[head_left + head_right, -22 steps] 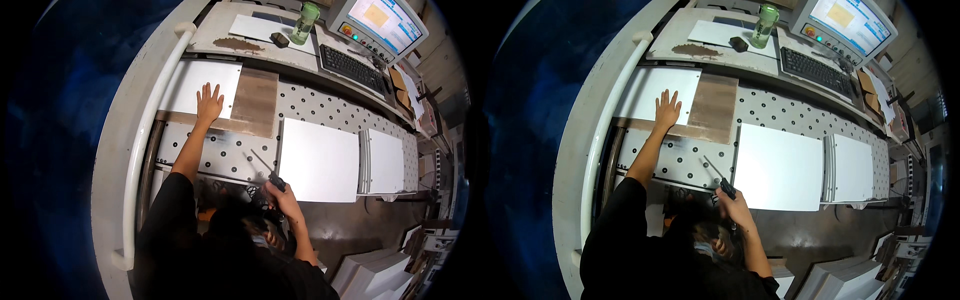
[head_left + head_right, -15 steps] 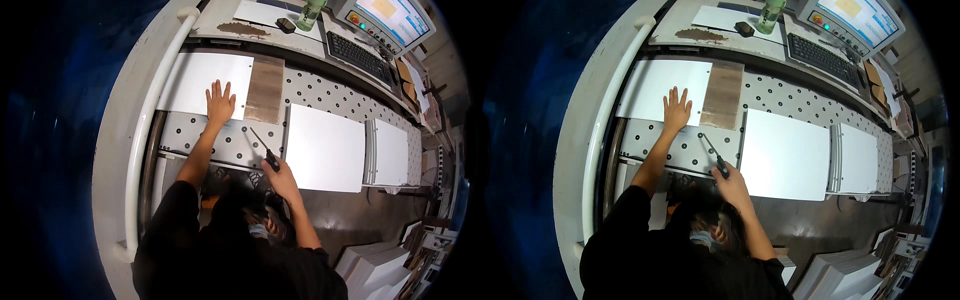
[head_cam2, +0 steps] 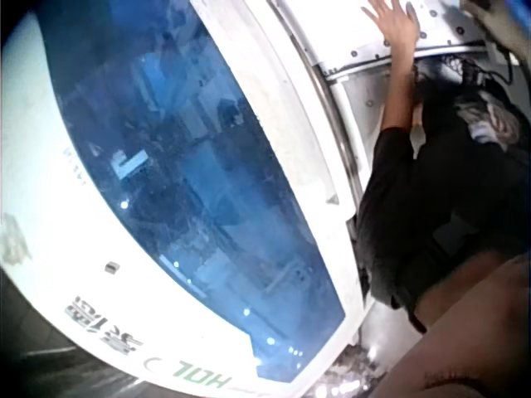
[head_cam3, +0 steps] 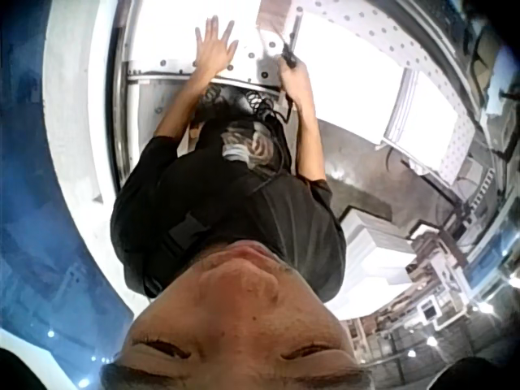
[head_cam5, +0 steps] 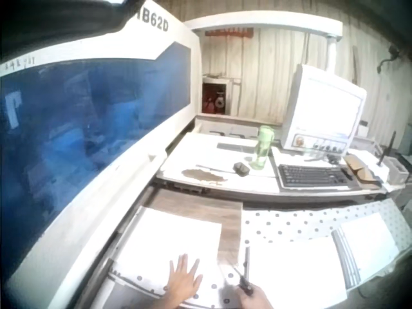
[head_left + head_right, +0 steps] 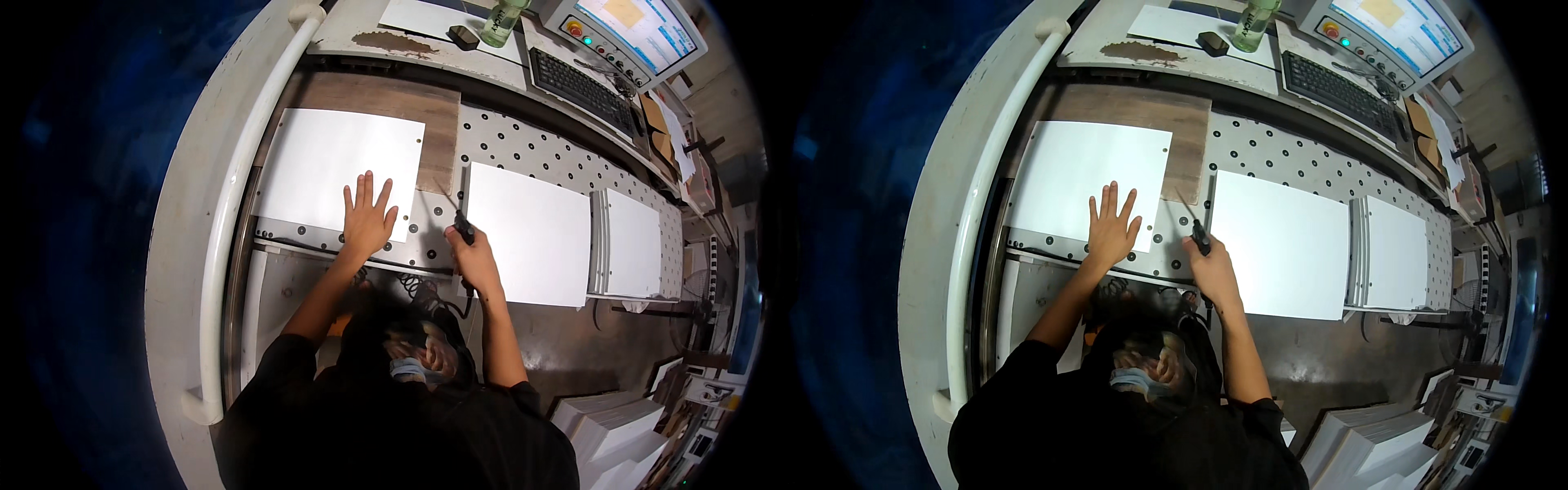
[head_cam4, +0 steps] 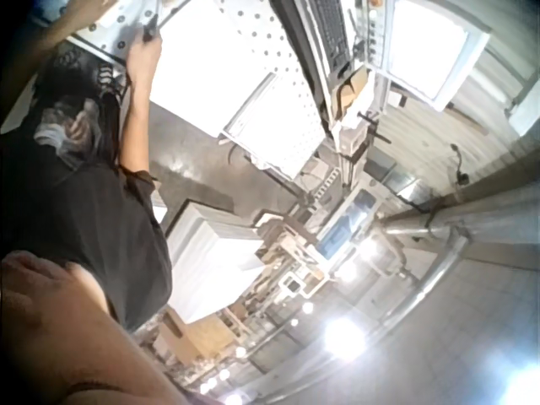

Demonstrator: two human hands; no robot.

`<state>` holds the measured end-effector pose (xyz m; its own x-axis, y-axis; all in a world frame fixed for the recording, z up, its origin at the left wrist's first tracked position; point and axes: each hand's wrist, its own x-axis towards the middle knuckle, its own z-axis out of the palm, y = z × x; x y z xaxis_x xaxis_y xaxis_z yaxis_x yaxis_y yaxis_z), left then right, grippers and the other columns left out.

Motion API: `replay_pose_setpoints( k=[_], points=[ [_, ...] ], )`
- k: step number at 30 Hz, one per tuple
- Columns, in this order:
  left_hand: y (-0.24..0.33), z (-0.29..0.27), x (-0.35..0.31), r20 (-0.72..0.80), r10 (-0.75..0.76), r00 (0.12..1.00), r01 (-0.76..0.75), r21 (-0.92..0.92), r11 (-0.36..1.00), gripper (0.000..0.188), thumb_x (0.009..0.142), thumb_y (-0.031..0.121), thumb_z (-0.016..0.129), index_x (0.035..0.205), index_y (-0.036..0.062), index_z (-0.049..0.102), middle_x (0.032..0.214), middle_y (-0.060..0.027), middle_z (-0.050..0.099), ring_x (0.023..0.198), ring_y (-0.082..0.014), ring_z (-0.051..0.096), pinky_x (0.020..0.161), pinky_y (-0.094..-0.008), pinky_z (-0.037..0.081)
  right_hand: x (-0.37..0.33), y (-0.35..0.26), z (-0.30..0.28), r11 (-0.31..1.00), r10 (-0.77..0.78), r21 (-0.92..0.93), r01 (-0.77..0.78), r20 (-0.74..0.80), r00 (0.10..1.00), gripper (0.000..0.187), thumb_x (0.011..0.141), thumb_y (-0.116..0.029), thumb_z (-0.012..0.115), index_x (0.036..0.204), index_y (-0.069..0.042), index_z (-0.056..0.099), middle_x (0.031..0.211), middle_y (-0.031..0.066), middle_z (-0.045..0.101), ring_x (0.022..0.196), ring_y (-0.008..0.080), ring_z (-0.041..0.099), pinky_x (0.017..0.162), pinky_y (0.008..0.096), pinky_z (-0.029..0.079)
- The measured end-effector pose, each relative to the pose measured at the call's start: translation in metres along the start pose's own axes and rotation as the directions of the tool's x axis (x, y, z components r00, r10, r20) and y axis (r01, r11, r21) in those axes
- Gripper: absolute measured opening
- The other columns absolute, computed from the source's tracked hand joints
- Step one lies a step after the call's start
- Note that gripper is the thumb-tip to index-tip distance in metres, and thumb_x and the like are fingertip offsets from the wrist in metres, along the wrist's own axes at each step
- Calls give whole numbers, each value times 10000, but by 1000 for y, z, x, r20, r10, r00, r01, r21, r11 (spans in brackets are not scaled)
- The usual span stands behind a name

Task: The person places white rectangular panels onto a perforated machine bed, aligns them, and uses a handheld tool to press or secure them. The person repeatedly removes and replaces panels, adjusting their positions and using the tool on the edges and surfaces.

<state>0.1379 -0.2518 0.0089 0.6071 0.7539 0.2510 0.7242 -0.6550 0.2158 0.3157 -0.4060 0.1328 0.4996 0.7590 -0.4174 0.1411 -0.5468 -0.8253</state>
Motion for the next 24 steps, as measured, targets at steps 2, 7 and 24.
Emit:
replay_pose_setpoints(
  k=[2, 7, 24],
  points=[
    [-4, -4, 0, 9, 14, 1000, -13, -88, 996, 646, 1016, 430, 529, 1567, 124, 388, 1636, -284, 244, 1531, -437, 209, 1219, -624, 133, -3, 7, 9, 999, -22, 31, 22, 1, 1000, 392, 983, -343, 633, 1048, 42, 674, 675, 89, 600, 666, 199, 570, 659, 357, 464],
    [38, -60, -19, 262, 199, 944, 131, -854, 503, 884, 936, 193, 724, 1630, 94, 187, 1691, -204, 153, 1571, -345, 125, 1264, -449, 151, -18, 5, 27, 956, -243, 145, 256, -98, 965, 419, 1026, -371, 605, 1137, 33, 609, 992, 182, 626, 943, 289, 627, 875, 384, 482],
    [-15, -160, -123, 603, -359, 713, 693, -685, 225, 466, 1082, 436, 487, 1068, 21, 698, 761, 36, 548, 716, -81, 496, 675, -265, 415, 39, 5, 20, 884, -432, -154, 441, 86, 898, 330, 1044, -307, 535, 1140, -34, 693, 1056, 176, 730, 980, 332, 703, 858, 407, 537]
  ],
)
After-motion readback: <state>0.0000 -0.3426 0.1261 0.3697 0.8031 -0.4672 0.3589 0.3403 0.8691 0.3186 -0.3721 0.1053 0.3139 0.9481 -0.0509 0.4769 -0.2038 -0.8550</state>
